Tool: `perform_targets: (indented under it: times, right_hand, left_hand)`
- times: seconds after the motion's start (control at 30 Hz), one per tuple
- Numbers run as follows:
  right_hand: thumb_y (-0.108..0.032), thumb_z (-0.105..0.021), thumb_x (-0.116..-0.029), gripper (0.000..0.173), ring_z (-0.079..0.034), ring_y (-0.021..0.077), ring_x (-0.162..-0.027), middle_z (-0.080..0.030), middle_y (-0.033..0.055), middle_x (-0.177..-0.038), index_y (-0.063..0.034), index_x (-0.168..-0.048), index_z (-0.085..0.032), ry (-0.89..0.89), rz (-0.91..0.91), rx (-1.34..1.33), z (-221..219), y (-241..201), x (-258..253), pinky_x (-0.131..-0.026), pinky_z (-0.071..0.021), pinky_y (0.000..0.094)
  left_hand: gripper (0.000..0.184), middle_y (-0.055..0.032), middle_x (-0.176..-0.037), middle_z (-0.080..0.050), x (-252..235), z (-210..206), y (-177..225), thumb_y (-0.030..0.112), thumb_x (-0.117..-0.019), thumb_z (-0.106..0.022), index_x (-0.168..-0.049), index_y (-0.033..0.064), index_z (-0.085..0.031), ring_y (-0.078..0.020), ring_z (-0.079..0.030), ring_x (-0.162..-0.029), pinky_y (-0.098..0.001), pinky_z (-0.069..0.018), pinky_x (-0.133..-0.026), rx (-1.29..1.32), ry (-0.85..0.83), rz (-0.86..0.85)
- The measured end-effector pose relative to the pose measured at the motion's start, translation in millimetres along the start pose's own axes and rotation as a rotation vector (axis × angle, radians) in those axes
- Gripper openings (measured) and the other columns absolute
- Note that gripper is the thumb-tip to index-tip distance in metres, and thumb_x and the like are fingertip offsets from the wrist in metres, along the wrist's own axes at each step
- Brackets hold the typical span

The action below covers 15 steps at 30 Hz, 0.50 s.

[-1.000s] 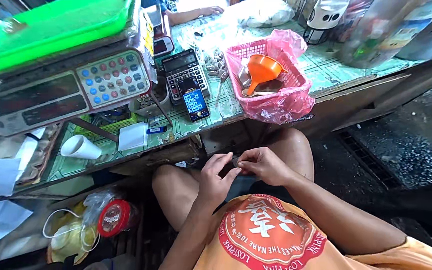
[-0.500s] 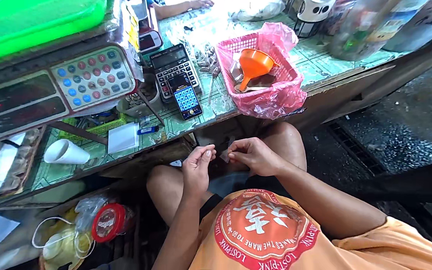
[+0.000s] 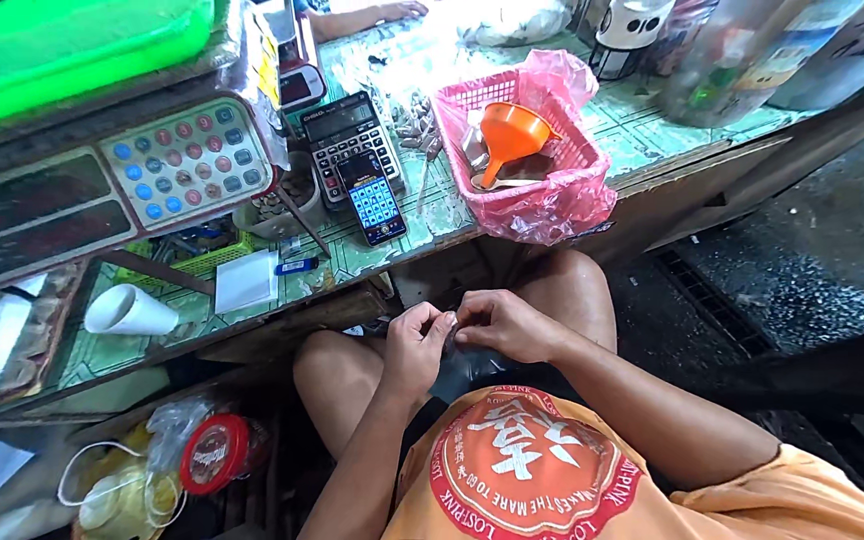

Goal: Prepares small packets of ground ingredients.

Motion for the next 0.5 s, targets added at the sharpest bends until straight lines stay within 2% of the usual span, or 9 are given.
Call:
perform_targets:
  times: [0.07, 0.13, 0.23, 0.27, 0.3, 0.33, 0.37, 0.4, 0.5]
  right_hand:
    - [-0.032, -0.073, -0.0936, 0.026, -0.058, 0.0052, -0.081, -0.063, 0.0003, -0.093, -0.0085, -0.104, -0.072, -0.039, -0.009, -0.012, -7, 0, -2, -0.074, -0.0493, 0.0230]
    - [-0.028, -0.071, -0.0951, 0.020, -0.062, 0.0042, -0.083, -0.067, -0.0004, -0.091, -0.0084, -0.098, -0.074, -0.062, -0.009, -0.026, -10, 1, -6, -0.077, -0.0532, 0.0236]
    - [-0.023, -0.069, -0.0969, 0.016, -0.063, 0.0029, -0.083, -0.067, -0.0012, -0.087, -0.0080, -0.091, -0.073, -0.054, 0.033, -0.065, -10, -1, -9, -0.076, -0.0530, 0.0228]
    - [-0.022, -0.069, -0.0974, 0.016, -0.063, 0.0027, -0.084, -0.068, -0.0015, -0.089, -0.0081, -0.092, -0.074, -0.027, 0.050, -0.084, -7, -1, -10, -0.077, -0.0535, 0.0225]
    - [-0.022, -0.068, -0.0978, 0.016, -0.065, 0.0023, -0.086, -0.070, -0.0018, -0.091, -0.0082, -0.094, -0.075, 0.012, 0.061, -0.115, -3, 0, -11, -0.080, -0.0551, 0.0224]
    - [-0.020, -0.068, -0.0983, 0.015, -0.066, 0.0020, -0.086, -0.072, -0.0020, -0.092, -0.0079, -0.095, -0.075, 0.058, 0.060, -0.167, 1, 1, -11, -0.080, -0.0564, 0.0223]
    - [-0.018, -0.067, -0.0987, 0.015, -0.067, 0.0025, -0.084, -0.073, -0.0018, -0.092, -0.0072, -0.095, -0.076, 0.101, 0.055, -0.226, 6, 2, -11, -0.078, -0.0578, 0.0228]
    - [-0.016, -0.065, -0.0994, 0.015, -0.067, 0.0038, -0.080, -0.073, -0.0007, -0.092, -0.0058, -0.096, -0.075, 0.131, 0.051, -0.288, 9, 4, -11, -0.075, -0.0575, 0.0235]
    - [-0.011, -0.063, -0.0995, 0.013, -0.066, 0.0062, -0.076, -0.073, 0.0012, -0.094, -0.0039, -0.099, -0.074, 0.178, 0.075, -0.410, 21, 10, -12, -0.068, -0.0570, 0.0239]
  left_hand:
    - [0.009, -0.0021, -0.081, -0.067, -2, -3, -1, 0.009, -0.0938, -0.071, -0.087, 0.0035, -0.071, -0.0085, -0.064, -0.073, -0.0243, -0.0555, -0.067, 0.093, -0.029, 0.015]
    - [0.004, -0.0046, -0.085, -0.068, -4, -5, -1, 0.004, -0.0911, -0.072, -0.089, 0.0018, -0.071, -0.0110, -0.066, -0.076, -0.0261, -0.0580, -0.070, 0.187, -0.037, 0.025]
    - [0.002, -0.0074, -0.089, -0.068, -5, -4, -8, 0.000, -0.0916, -0.070, -0.093, -0.0010, -0.070, -0.0134, -0.066, -0.080, -0.0281, -0.0583, -0.074, 0.336, 0.029, 0.021]
    - [0.007, -0.0091, -0.095, -0.069, -5, -4, -12, 0.001, -0.0930, -0.068, -0.099, -0.0030, -0.071, -0.0148, -0.067, -0.085, -0.0293, -0.0585, -0.078, 0.371, 0.054, 0.024]
    - [0.019, -0.0121, -0.105, -0.069, -5, -6, -15, 0.004, -0.0947, -0.067, -0.111, -0.0061, -0.069, -0.0176, -0.068, -0.094, -0.0320, -0.0590, -0.085, 0.398, 0.050, 0.034]
    - [0.034, -0.0150, -0.117, -0.068, -5, -10, -19, 0.008, -0.0962, -0.066, -0.125, -0.0084, -0.062, -0.0206, -0.068, -0.106, -0.0351, -0.0585, -0.092, 0.416, 0.006, 0.058]
    - [0.043, -0.0162, -0.125, -0.067, -5, -18, -25, 0.010, -0.0961, -0.066, -0.134, -0.0092, -0.057, -0.0218, -0.067, -0.113, -0.0371, -0.0570, -0.098, 0.454, -0.050, 0.103]
    - [0.043, -0.0152, -0.123, -0.068, -4, -25, -32, 0.009, -0.0949, -0.067, -0.134, -0.0087, -0.058, -0.0205, -0.068, -0.111, -0.0372, -0.0570, -0.098, 0.506, -0.093, 0.157]
    - [0.013, -0.0099, -0.091, -0.075, 5, -35, -59, 0.004, -0.0925, -0.068, -0.101, -0.0039, -0.073, -0.0168, -0.072, -0.082, -0.0352, -0.0617, -0.080, 0.630, -0.130, 0.276]
Point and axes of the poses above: each hand's wrist, its own x-axis away from the middle knuckle, its own z-axis out of the back of the hand, y = z × x, the point moved 10 cm from there along -x, towards the middle knuckle
